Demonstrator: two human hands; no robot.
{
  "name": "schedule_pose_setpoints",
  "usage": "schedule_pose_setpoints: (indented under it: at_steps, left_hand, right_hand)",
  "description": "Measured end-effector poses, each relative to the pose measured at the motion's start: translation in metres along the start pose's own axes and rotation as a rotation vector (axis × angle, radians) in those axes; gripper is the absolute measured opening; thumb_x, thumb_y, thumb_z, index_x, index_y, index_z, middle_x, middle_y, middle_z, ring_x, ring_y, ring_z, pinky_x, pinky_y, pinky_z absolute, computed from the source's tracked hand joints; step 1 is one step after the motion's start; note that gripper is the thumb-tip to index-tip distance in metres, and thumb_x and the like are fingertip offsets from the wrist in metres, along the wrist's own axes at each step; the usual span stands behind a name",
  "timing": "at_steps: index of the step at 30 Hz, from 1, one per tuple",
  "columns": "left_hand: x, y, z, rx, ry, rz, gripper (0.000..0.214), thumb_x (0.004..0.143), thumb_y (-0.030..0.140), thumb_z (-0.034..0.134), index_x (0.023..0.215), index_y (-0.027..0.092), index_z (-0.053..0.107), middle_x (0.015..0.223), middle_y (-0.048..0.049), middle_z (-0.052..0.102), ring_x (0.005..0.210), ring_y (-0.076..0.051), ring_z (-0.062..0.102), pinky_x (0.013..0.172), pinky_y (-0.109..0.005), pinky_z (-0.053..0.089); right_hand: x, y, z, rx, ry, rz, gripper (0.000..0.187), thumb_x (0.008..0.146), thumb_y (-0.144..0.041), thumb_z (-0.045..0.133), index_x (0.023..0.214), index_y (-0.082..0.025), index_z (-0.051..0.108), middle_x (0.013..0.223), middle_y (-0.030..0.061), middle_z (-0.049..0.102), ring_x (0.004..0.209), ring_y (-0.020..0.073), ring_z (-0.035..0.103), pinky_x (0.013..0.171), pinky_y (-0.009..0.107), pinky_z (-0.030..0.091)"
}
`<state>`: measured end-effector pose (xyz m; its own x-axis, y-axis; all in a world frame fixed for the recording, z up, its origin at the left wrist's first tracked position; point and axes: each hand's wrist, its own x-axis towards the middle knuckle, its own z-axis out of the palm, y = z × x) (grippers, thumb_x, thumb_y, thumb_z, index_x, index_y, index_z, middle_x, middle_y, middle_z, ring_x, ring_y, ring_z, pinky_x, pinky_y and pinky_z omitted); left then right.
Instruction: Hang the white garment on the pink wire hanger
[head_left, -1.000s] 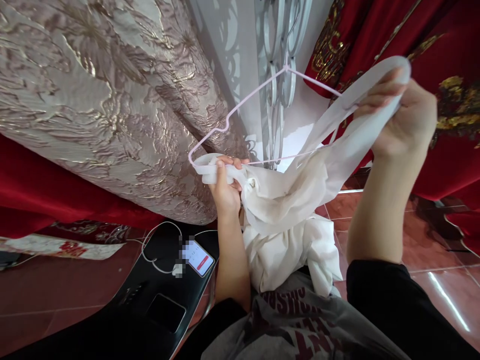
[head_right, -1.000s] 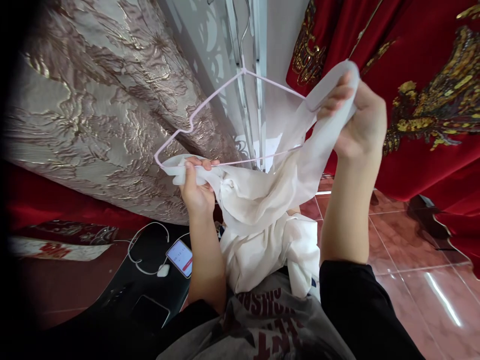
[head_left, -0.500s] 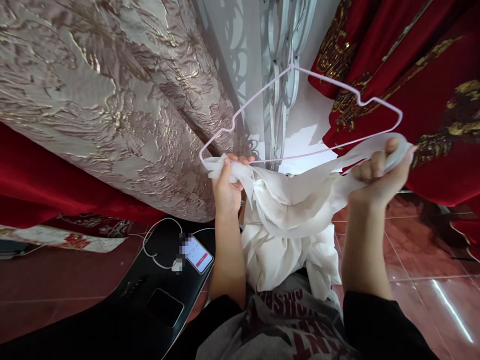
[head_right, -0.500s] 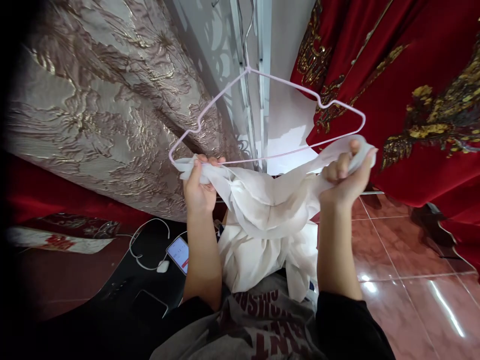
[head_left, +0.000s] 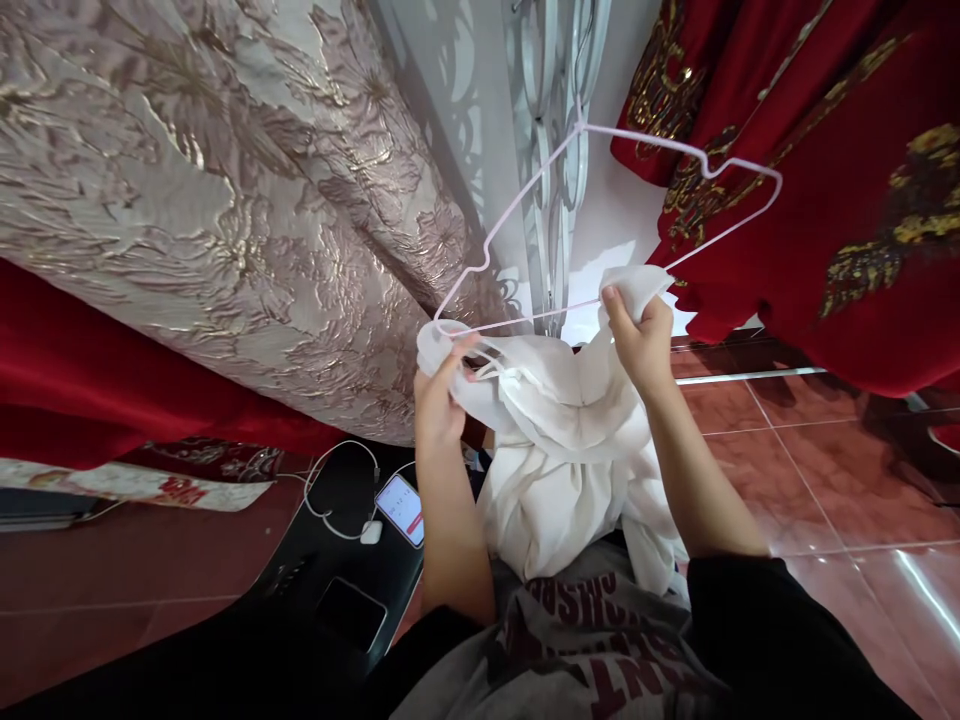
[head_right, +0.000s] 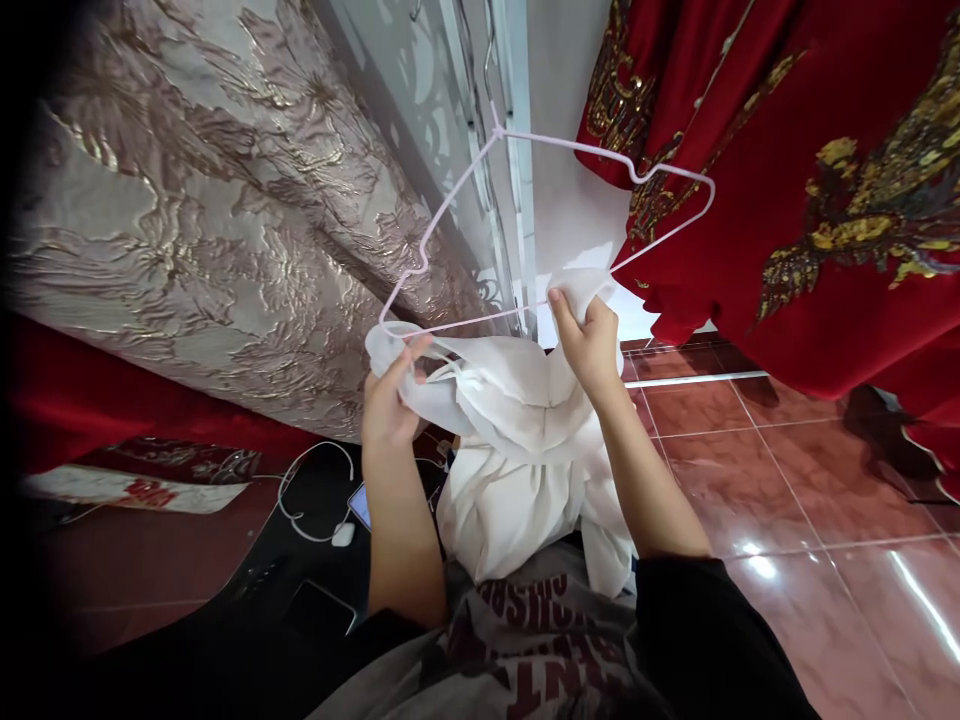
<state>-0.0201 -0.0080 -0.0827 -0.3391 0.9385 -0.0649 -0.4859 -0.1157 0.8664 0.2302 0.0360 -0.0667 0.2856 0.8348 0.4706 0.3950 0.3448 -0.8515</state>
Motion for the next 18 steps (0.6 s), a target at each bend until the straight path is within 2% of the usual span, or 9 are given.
schedule_pose_setpoints:
  at_steps: [2,4,6,8,9,11,13,15,18]
  left_hand:
    - [0.003,0.017,-0.009,-0.008,-0.020,0.032,0.038,0.064,0.036,0.093,0.093,0.017,0.077,0.110,-0.0082,0.078,0.055,-0.005,0.053,0.044,-0.020,0.036]
    - [0.005,0.040,-0.010,-0.010,-0.074,0.072,0.038,0.076,0.050,0.083,0.095,0.017,0.079,0.116,-0.0103,0.077,0.057,-0.008,0.051,0.041,-0.024,0.031]
    - [0.005,0.064,-0.002,0.013,-0.119,0.119,0.051,0.088,0.064,0.064,0.098,0.016,0.080,0.117,-0.0130,0.076,0.055,-0.010,0.046,0.038,-0.028,0.022]
    - [0.007,0.083,0.013,0.055,-0.179,0.169,0.057,0.093,0.062,0.052,0.102,0.013,0.080,0.123,-0.0157,0.073,0.054,-0.011,0.048,0.037,-0.030,0.018]
    - [0.008,0.089,0.022,0.091,-0.217,0.182,0.054,0.093,0.057,0.053,0.105,0.012,0.079,0.126,-0.0163,0.072,0.056,-0.012,0.051,0.037,-0.030,0.019]
    - [0.015,0.093,0.040,0.205,-0.281,0.200,0.043,0.089,0.047,0.060,0.108,0.013,0.077,0.121,-0.0160,0.073,0.060,-0.016,0.060,0.037,-0.029,0.023]
    - [0.024,0.088,0.055,0.382,-0.310,0.240,0.033,0.088,0.042,0.065,0.106,0.015,0.073,0.102,-0.0131,0.074,0.066,-0.021,0.067,0.039,-0.027,0.033]
    - [0.035,0.079,0.064,0.599,-0.292,0.361,0.026,0.092,0.044,0.065,0.094,0.018,0.069,0.079,-0.0073,0.068,0.066,-0.021,0.068,0.045,-0.027,0.043]
    - [0.050,0.069,0.066,0.845,-0.238,0.581,0.035,0.094,0.045,0.063,0.070,0.020,0.059,0.061,-0.0003,0.055,0.063,-0.017,0.062,0.055,-0.027,0.049]
  right_hand:
    - [-0.002,0.000,0.002,-0.005,-0.005,0.001,0.049,0.090,-0.059,0.062,0.067,-0.019,0.046,0.061,-0.0022,0.040,0.061,0.0085,0.037,0.057,0.026,0.034]
    - [-0.004,-0.001,0.003,-0.006,-0.003,0.010,0.048,0.089,-0.058,0.063,0.066,-0.019,0.046,0.060,-0.0024,0.039,0.061,0.0084,0.036,0.056,0.025,0.034]
    - [-0.006,-0.003,0.005,-0.004,0.003,0.021,0.047,0.089,-0.058,0.063,0.067,-0.019,0.047,0.060,-0.0022,0.040,0.061,0.0084,0.036,0.056,0.025,0.034]
    - [-0.011,-0.004,0.006,0.007,-0.004,0.028,0.046,0.089,-0.058,0.062,0.068,-0.019,0.048,0.060,-0.0020,0.043,0.061,0.0085,0.038,0.057,0.025,0.034]
    - [-0.013,-0.005,0.008,0.013,-0.012,0.029,0.046,0.089,-0.057,0.062,0.068,-0.019,0.048,0.060,-0.0019,0.044,0.061,0.0085,0.039,0.058,0.025,0.035]
    - [-0.019,-0.006,0.011,0.024,-0.021,0.027,0.046,0.090,-0.057,0.061,0.068,-0.018,0.048,0.061,-0.0020,0.044,0.061,0.0085,0.040,0.059,0.026,0.035]
    - [-0.024,-0.006,0.014,0.015,-0.019,0.031,0.047,0.091,-0.057,0.060,0.067,-0.019,0.046,0.059,-0.0024,0.043,0.060,0.0082,0.038,0.059,0.026,0.034]
    - [-0.028,-0.006,0.016,-0.001,-0.001,0.047,0.047,0.091,-0.058,0.059,0.067,-0.019,0.047,0.057,-0.0029,0.042,0.059,0.0081,0.037,0.058,0.026,0.032]
    - [-0.032,-0.008,0.018,0.008,0.019,0.080,0.049,0.091,-0.062,0.057,0.069,-0.018,0.052,0.056,-0.0033,0.041,0.057,0.0080,0.036,0.057,0.025,0.031]
